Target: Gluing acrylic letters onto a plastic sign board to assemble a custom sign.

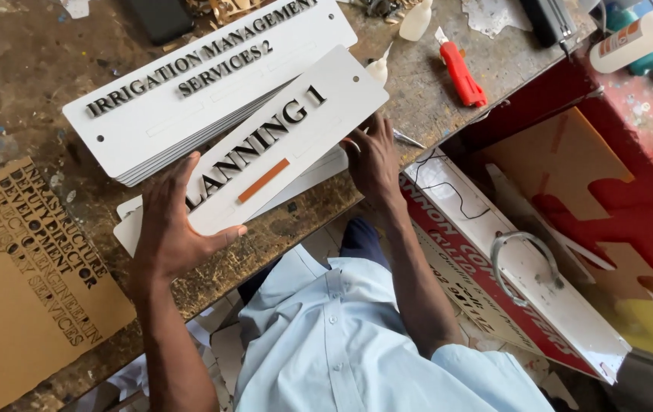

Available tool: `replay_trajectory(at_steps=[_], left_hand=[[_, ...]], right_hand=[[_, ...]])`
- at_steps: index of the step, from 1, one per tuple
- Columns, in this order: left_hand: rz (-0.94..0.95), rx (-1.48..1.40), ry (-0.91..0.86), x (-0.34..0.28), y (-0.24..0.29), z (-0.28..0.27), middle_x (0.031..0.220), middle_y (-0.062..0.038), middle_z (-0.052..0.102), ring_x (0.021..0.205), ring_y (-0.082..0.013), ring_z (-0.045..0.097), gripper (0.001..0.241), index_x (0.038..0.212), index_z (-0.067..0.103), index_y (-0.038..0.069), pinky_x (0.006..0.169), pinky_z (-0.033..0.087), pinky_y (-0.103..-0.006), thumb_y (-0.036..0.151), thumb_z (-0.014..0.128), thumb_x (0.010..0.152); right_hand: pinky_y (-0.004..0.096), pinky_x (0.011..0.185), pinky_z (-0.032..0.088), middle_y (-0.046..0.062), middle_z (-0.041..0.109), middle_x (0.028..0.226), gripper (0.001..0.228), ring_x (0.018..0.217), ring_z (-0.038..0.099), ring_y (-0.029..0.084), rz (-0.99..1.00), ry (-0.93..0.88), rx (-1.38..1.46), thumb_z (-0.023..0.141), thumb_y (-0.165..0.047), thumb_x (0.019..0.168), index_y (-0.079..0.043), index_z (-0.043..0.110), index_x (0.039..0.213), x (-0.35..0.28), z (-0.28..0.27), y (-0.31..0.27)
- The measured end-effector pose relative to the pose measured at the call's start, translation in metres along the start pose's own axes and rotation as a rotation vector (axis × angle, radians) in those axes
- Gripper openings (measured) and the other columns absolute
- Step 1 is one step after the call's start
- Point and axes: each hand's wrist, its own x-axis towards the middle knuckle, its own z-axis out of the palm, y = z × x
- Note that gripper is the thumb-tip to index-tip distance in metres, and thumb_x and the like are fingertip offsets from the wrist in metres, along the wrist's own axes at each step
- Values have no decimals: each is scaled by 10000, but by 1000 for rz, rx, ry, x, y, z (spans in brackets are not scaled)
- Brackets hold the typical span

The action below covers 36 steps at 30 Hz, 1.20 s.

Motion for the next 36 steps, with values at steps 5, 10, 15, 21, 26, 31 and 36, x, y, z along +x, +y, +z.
replay_trajectory(at_steps=[5,10,15,21,26,31,36], left_hand=[[54,74,13,0,-14,8,1734,-233,511,1581,-458,493,1305,1771,353,113,1277,333,-708,652,937,736],[60,88,-13,4,-17,12,1649,-268,583,1502,-512,572,1330,1767,403,150,1212,392,-729,642,977,673],[70,85,-52,8,-31,21,1663,-264,575,1514,-515,563,1357,1770,397,176,1228,387,-721,685,972,652],[83,17,-16,3,-40,12,1648,-253,589,1507,-513,569,1337,1748,426,164,1215,390,-695,629,1004,635],[112,41,-3,5,-46,18,1657,-251,588,1513,-491,572,1313,1734,446,148,1225,387,-653,628,1000,644],[118,55,-18,11,-47,26,1647,-235,598,1512,-477,576,1297,1741,448,161,1253,369,-637,611,989,651],[163,94,-18,20,-49,32,1651,-226,595,1513,-456,576,1284,1740,463,183,1277,356,-622,593,987,643]], right_hand=[[551,1013,512,132,558,1322,156,1214,517,378,-60,-36,107,756,-180,1084,-209,813,1226,-28,-31,5],[557,1084,492,96,580,1252,118,1230,560,381,-96,-20,213,749,-246,1080,-270,823,1169,-52,-52,21],[572,1120,479,100,642,1251,131,1296,601,392,-118,-37,397,746,-283,1109,-246,830,1201,-53,-63,11],[556,926,563,162,732,1069,171,1076,695,437,32,67,389,735,-76,1090,-138,764,1248,-47,-46,35],[525,926,555,150,767,1134,236,1110,740,374,155,121,449,682,16,1086,-111,734,1278,-26,-24,64],[606,1032,590,275,740,1386,116,1352,698,500,233,210,552,587,6,1180,-28,631,1282,-17,-27,47],[594,1021,595,244,727,1335,130,1358,707,492,272,172,531,567,21,1190,-39,645,1275,-19,-14,50]])
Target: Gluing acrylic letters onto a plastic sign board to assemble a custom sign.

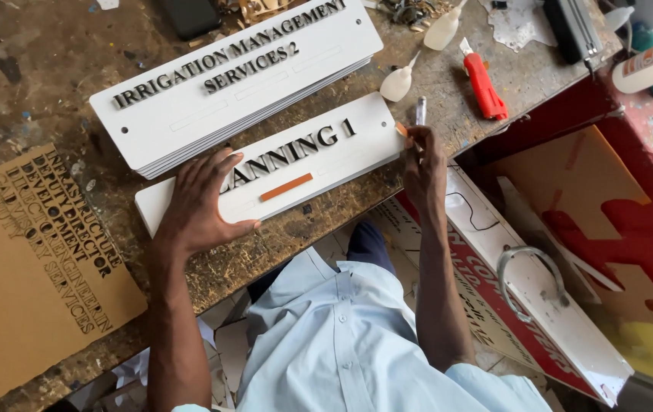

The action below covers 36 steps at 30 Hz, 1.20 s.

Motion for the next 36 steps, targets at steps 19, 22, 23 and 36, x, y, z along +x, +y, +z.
replay_trajectory(at_steps=[19,22,23,36], left_hand=[[-75,107,-96,-5,6,8,1775,-194,454,1671,-435,386,1326,1807,377,259,1372,220,-642,740,935,705],[-64,98,-66,-7,15,8,1807,-200,424,1704,-444,328,1286,1798,407,228,1380,211,-656,718,921,726],[-44,88,-8,-4,19,7,1805,-185,431,1700,-433,342,1181,1776,446,217,1379,228,-637,722,882,802],[51,6,206,23,28,27,1709,-201,493,1636,-490,429,636,1613,623,117,1319,366,-638,471,754,1100]], right_hand=[[475,982,549,157,753,1123,236,1038,704,348,-338,-24,-103,568,40,1155,-67,733,1286,-21,38,-28],[479,954,525,137,728,1091,371,1040,675,363,-435,-63,-93,549,47,1164,-80,701,1477,-47,54,-36],[472,961,531,116,747,1061,368,1020,683,341,-420,-96,-41,546,35,1146,-95,737,1432,-55,61,-34],[495,936,573,125,837,1145,256,1137,727,366,-529,-238,0,495,-193,1214,-120,739,1240,-65,86,-67]])
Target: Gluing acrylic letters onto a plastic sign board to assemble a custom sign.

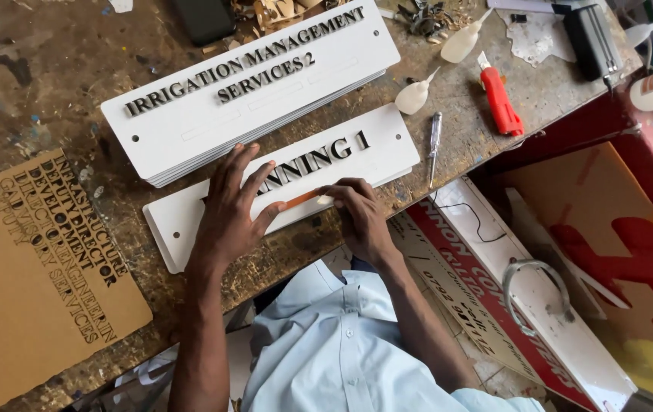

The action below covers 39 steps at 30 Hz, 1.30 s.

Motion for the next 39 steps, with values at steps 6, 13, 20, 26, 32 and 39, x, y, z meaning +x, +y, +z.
replay_trajectory(at_steps=[6,13,20,26,32,39], left_hand=[[-25,-8,-38,1,-3,-1,1716,-213,488,1646,-495,410,677,1618,612,113,1313,368,-652,424,827,1057],[-42,-18,-45,4,3,-6,1711,-211,499,1651,-486,406,676,1605,628,104,1311,365,-653,409,849,1044],[32,-177,71,16,24,0,1505,-162,660,1413,-406,647,454,1493,720,90,1148,543,-553,338,778,1118],[114,-145,28,9,24,44,1189,41,739,1077,-199,779,224,1327,832,232,883,647,-369,278,753,1123],[139,-170,-25,18,37,30,1080,-51,702,993,-266,758,190,1284,812,127,840,659,-407,188,735,1123],[-2,-447,-147,39,57,16,1073,-80,731,972,-279,802,192,1291,789,69,860,685,-413,125,738,1114]], right_hand=[[486,927,576,173,845,1148,263,1073,718,404,-9,49,11,481,-124,1219,-61,737,1233,10,-3,-5],[486,891,550,171,843,1172,264,1035,707,391,10,104,25,477,-92,1214,-23,732,1228,0,-11,18],[434,779,543,107,789,1004,200,851,642,321,-7,126,45,620,-122,1168,-63,784,1266,-6,-13,19],[415,783,546,79,769,1001,207,868,632,295,-99,92,37,730,-136,1107,-113,838,1283,5,-16,-9],[411,747,586,131,804,959,234,805,723,294,38,162,202,847,-69,1028,-33,814,1257,10,-28,-19],[401,774,649,198,836,975,227,830,812,258,194,219,432,828,-28,1047,49,772,1254,27,-30,-38]])
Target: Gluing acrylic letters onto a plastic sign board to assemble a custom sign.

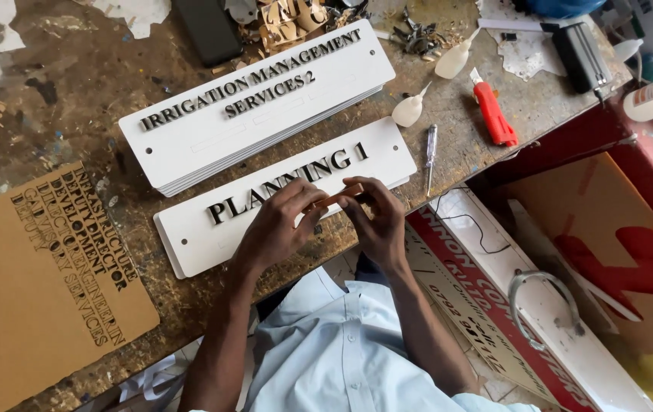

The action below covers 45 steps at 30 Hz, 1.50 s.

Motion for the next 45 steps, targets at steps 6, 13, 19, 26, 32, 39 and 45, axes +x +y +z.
replay_trajectory(at_steps=[6,13,19,26,32,39,45], left_hand=[[-7,-44,-1,11,6,-22,1067,-171,769,1003,-366,805,240,1264,812,25,902,658,-479,210,708,1151],[-102,580,5,70,-38,-94,1803,-363,366,1667,-566,260,1008,1720,522,7,1357,201,-682,558,898,965],[-356,585,-104,88,-72,-118,1817,-293,368,1694,-561,249,1204,1799,391,135,1362,117,-735,689,882,851],[-461,415,-222,112,-65,-147,1785,-224,355,1660,-473,322,1325,1804,270,210,1312,182,-710,711,925,767],[-651,297,-343,133,-26,-179,1878,-181,247,1673,-493,302,1330,1833,98,268,1282,234,-801,672,843,808],[-519,389,-227,114,-50,-151,1877,-180,260,1709,-447,240,1306,1826,155,235,1332,128,-742,683,864,825],[-251,633,-63,92,-51,-135,1618,-247,553,1496,-507,520,1346,1824,348,141,1195,347,-662,793,899,784]], right_hand=[[378,732,679,233,791,1023,240,795,778,244,122,-18,177,794,-129,1078,60,765,1223,-4,1,27],[310,814,636,124,782,1043,260,949,803,215,199,-29,314,734,-253,1153,-16,696,1254,53,49,36],[302,801,640,110,787,953,341,884,778,166,259,-88,250,767,-277,1136,27,745,1291,70,62,46],[258,768,622,65,751,973,358,851,715,118,286,-141,240,732,-343,1143,-22,726,1301,78,59,37],[233,754,588,39,734,1031,445,862,685,111,235,-222,272,691,-449,1153,-51,701,1351,79,55,27],[263,780,654,73,752,1084,424,921,758,157,287,-136,254,709,-408,1132,-36,695,1335,71,45,22],[322,697,721,202,807,990,389,756,819,206,407,80,467,802,-137,1087,47,660,1398,69,42,35]])
